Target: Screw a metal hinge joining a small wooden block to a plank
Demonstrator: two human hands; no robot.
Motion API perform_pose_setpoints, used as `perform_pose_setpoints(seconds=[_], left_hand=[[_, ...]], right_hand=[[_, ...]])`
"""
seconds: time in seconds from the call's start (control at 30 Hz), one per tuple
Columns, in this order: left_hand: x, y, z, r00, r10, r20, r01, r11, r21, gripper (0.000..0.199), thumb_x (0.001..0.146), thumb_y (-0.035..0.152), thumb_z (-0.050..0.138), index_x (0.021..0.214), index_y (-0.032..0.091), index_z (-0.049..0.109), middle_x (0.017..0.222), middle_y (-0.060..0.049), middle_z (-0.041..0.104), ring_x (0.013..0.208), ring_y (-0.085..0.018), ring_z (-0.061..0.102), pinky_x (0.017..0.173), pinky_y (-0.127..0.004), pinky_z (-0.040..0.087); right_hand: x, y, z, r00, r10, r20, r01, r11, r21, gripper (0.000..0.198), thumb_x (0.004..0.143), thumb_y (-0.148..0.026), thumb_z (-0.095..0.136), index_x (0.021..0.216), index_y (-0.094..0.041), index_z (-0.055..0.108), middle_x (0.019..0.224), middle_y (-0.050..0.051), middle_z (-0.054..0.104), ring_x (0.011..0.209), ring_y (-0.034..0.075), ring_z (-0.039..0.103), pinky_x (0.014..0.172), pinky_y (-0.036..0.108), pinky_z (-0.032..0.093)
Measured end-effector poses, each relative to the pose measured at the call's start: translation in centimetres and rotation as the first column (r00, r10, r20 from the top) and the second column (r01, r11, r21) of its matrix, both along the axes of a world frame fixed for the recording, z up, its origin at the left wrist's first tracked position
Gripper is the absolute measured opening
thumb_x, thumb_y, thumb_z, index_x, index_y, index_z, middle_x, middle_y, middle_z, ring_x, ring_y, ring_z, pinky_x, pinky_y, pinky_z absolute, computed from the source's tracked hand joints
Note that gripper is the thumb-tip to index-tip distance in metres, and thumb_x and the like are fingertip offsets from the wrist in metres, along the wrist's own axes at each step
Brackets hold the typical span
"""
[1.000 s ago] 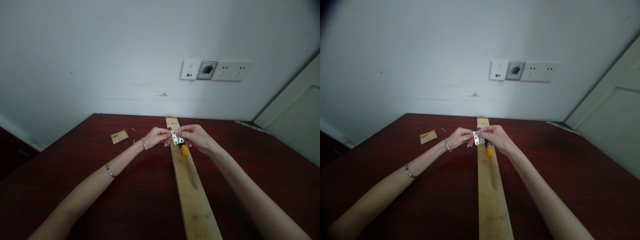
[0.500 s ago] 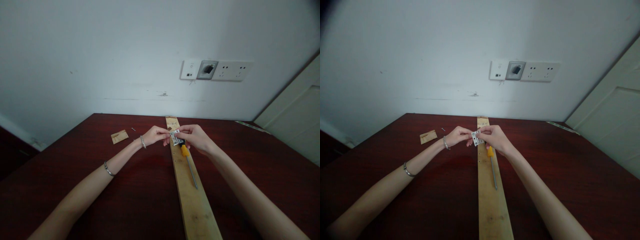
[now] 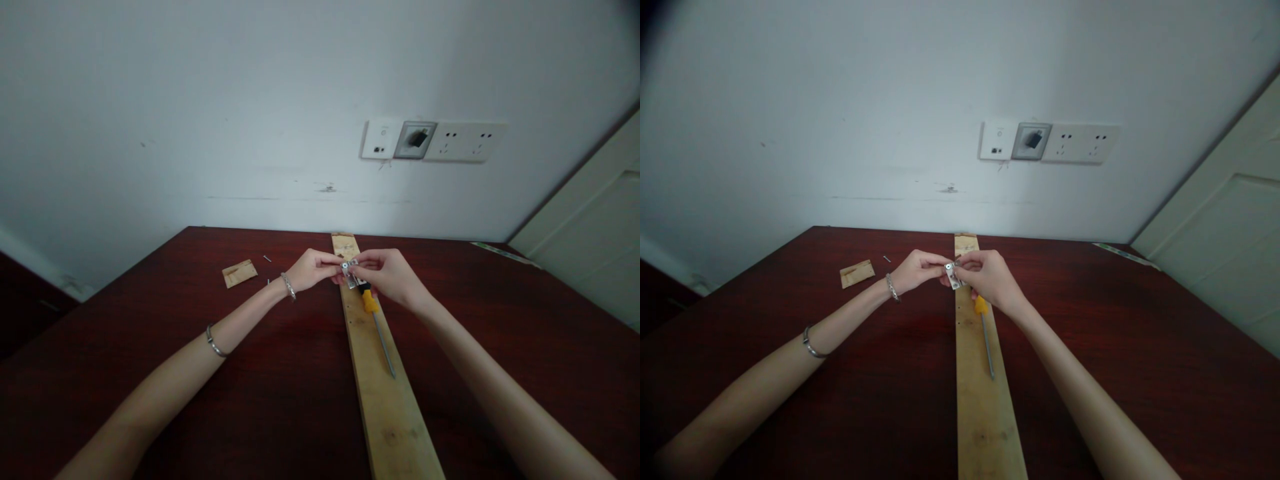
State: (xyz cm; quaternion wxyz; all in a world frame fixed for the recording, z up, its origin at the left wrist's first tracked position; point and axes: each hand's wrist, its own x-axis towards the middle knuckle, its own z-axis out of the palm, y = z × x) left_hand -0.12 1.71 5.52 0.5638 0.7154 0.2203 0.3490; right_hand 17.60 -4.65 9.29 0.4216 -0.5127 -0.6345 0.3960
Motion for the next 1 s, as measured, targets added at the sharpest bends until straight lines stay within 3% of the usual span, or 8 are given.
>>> perform_pose_setpoints(seconds=[0.2, 0.4, 0.63, 0.83, 1.0], left_hand=[[-0.2, -0.2, 0.5, 1.000, -0.010, -0.002, 0.010, 1.000, 0.008, 0.026, 0.077, 0.030, 0.072, 0.090, 0.008, 0.070, 0.073, -0.006, 0.072, 0.065, -0.015, 0.068, 0.068, -0.028, 0.055], [-0.2, -0.5, 0.9, 0.995, -0.068, 0.070, 0.069, 0.998, -0.007, 0.035, 0.081, 0.019, 0.066, 0.113, 0.011, 0.054, 0.081, -0.006, 0.071, 0.073, -0.016, 0.070, 0.072, -0.030, 0.056], [0.3, -0.8, 0.0, 0.998, -0.047, 0.041, 0.048, 0.999, -0.015, 0.023, 0.079, 0.015, 0.067, 0.097, 0.013, 0.052, 0.081, -0.004, 0.069, 0.074, -0.014, 0.069, 0.069, -0.027, 0.057], [-0.6, 1.5, -0.9, 0.988, 0.139, -0.069, -0.142, 0.989, -0.039, 0.020, 0.078, 0.018, 0.069, 0.094, 0.011, 0.058, 0.077, -0.005, 0.070, 0.068, -0.012, 0.068, 0.062, -0.023, 0.055], [-1.1, 2.4, -1.9, 0.980, 0.086, -0.181, -0.105, 0.990, -0.096, 0.022, 0.072, 0.019, 0.074, 0.088, 0.008, 0.065, 0.079, -0.009, 0.072, 0.073, -0.014, 0.069, 0.064, -0.024, 0.056]], right_hand=[[-0.1, 0.0, -0.1, 0.999, -0.042, 0.031, 0.041, 0.999, 0.021, 0.015, 0.068, -0.020, 0.064, 0.079, -0.010, 0.068, 0.068, 0.005, 0.069, 0.051, 0.010, 0.058, 0.030, 0.014, 0.042], [0.0, 0.4, -0.8, 0.998, -0.045, 0.036, 0.044, 0.998, 0.039, 0.016, 0.069, -0.021, 0.063, 0.078, -0.009, 0.069, 0.067, 0.004, 0.068, 0.048, 0.009, 0.055, 0.031, 0.015, 0.043], [0.0, 0.6, -1.4, 0.995, -0.057, 0.087, 0.057, 0.998, 0.006, 0.022, 0.072, -0.027, 0.064, 0.082, -0.010, 0.071, 0.066, 0.004, 0.068, 0.042, 0.007, 0.051, 0.031, 0.015, 0.040], [1.0, 2.4, -3.7, 0.992, -0.118, 0.036, 0.119, 0.992, -0.040, 0.016, 0.065, -0.025, 0.070, 0.073, -0.011, 0.071, 0.062, 0.001, 0.066, 0.042, 0.007, 0.051, 0.031, 0.016, 0.043], [1.1, 2.7, -4.1, 0.983, -0.153, -0.100, 0.142, 0.984, -0.105, 0.016, 0.060, -0.024, 0.076, 0.068, -0.011, 0.071, 0.061, 0.001, 0.066, 0.045, 0.006, 0.051, 0.030, 0.014, 0.041]])
